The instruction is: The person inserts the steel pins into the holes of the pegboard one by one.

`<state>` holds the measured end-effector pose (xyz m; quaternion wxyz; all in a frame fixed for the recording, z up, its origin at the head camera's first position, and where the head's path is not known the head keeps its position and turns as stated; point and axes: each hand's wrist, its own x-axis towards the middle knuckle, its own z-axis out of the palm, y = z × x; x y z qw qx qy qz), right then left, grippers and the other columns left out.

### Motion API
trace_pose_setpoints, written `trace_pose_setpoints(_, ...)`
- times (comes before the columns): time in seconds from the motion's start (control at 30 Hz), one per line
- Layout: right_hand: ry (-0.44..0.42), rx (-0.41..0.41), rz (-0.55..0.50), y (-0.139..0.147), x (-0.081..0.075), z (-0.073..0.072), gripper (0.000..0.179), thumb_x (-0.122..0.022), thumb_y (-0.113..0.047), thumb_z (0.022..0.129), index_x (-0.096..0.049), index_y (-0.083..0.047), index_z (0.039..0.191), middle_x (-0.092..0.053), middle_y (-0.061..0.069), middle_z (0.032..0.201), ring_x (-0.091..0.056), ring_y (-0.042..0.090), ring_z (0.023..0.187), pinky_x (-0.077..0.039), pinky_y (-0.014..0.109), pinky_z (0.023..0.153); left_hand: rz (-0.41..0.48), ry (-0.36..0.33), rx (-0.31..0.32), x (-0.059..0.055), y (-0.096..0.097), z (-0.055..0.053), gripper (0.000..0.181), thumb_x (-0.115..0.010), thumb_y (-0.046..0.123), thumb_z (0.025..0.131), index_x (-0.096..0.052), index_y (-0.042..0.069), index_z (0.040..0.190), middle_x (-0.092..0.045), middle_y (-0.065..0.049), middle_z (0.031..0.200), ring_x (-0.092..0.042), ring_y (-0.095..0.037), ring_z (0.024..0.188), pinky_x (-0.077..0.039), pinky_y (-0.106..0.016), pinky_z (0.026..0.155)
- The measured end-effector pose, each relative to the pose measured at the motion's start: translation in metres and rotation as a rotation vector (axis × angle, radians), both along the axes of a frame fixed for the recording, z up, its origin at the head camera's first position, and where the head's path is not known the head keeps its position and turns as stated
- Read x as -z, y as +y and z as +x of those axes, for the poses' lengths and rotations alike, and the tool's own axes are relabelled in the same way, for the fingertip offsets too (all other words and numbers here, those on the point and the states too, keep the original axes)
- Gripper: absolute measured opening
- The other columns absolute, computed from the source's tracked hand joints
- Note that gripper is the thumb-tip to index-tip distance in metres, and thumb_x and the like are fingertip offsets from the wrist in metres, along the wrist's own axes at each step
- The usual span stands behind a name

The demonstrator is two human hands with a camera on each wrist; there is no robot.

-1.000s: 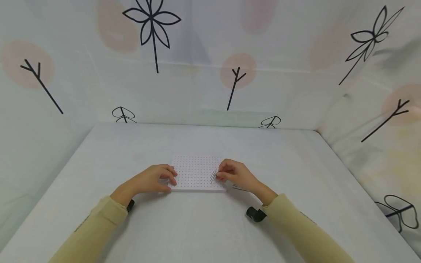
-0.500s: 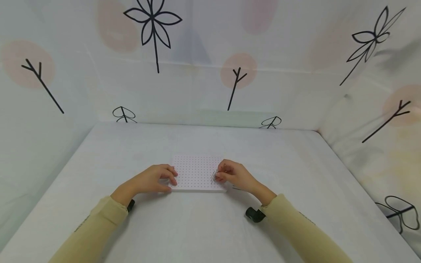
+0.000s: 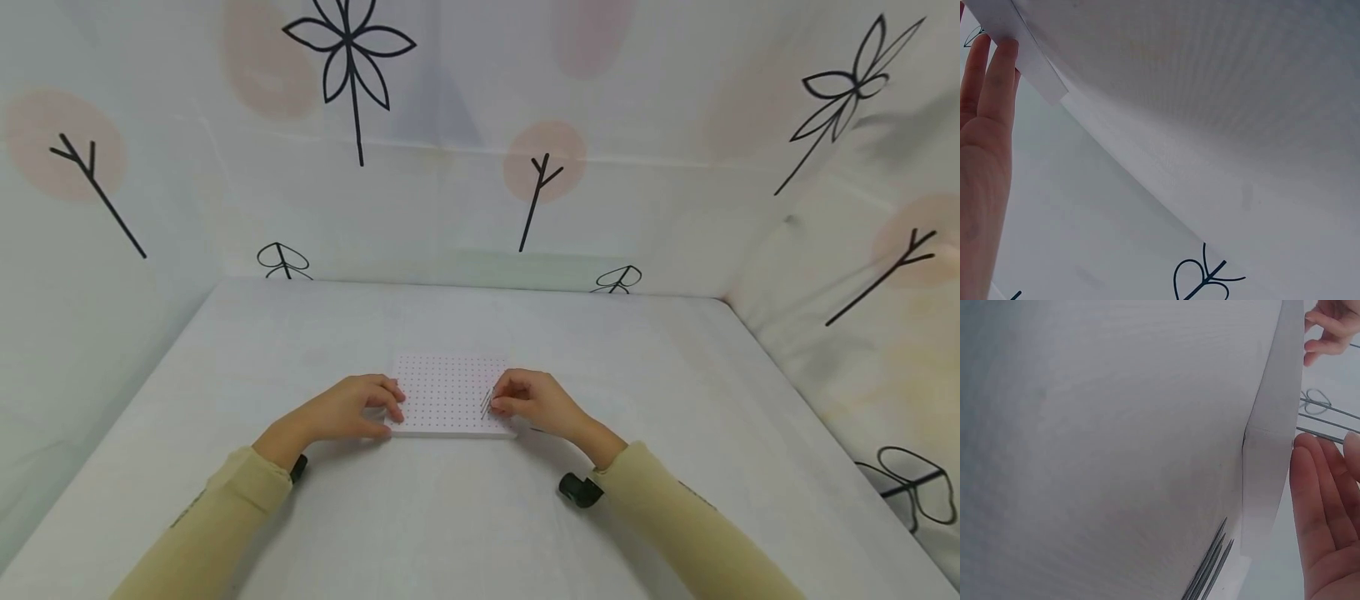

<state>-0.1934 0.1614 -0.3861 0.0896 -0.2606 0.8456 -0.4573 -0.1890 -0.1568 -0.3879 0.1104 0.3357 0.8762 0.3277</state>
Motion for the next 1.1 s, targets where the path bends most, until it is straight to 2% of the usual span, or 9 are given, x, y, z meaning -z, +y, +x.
trace_pose_setpoints(0.23,0.013,0.049,0.043,-0.002,0.0,-0.001,0.006,-0.071,-0.006,0.081,-0.065,-0.007,0.082,-0.062,0.0,0.08,-0.058,0.014,0.072,-0.052,0.024,0.066,-0.008,0.01,0.004,-0.001,0.0,-0.001,0.017,-0.076,0.006,0.075,-0.07,0.018,0.086,-0.058,0.001,0.111,-0.046,-0.028,0.121,-0.038,-0.043,0.1)
trace_pose_setpoints(0.43,0.02,0.058,0.074,0.0,0.0,0.0,0.007,-0.073,-0.008,0.079,-0.068,-0.008,0.084,-0.064,-0.002,0.082,-0.06,0.012,0.077,-0.051,0.023,0.072,-0.018,0.01,0.0,0.0,0.0,-0.001,0.016,-0.076,0.006,0.075,-0.07,0.018,0.086,-0.058,0.001,0.111,-0.046,-0.028,0.121,-0.037,-0.044,0.1)
trace_pose_setpoints(0.67,0.04,0.039,0.084,0.011,0.0,0.0,0.01,-0.074,-0.008,0.079,-0.068,-0.006,0.086,-0.065,0.0,0.085,-0.062,0.014,0.08,-0.052,0.026,0.076,-0.001,0.0,0.002,0.0,0.0,0.0,0.016,-0.075,0.006,0.075,-0.07,0.017,0.086,-0.058,0.0,0.111,-0.045,-0.029,0.121,-0.038,-0.044,0.1)
trace_pose_setpoints(1.1,0.062,0.087,0.112,0.032,-0.002,0.003,0.01,-0.073,-0.004,0.079,-0.068,-0.004,0.087,-0.065,0.0,0.086,-0.061,0.016,0.08,-0.052,0.028,0.076,0.001,-0.005,-0.002,0.002,0.0,0.0,0.017,-0.075,0.006,0.075,-0.07,0.018,0.085,-0.058,0.001,0.111,-0.045,-0.028,0.122,-0.038,-0.043,0.1)
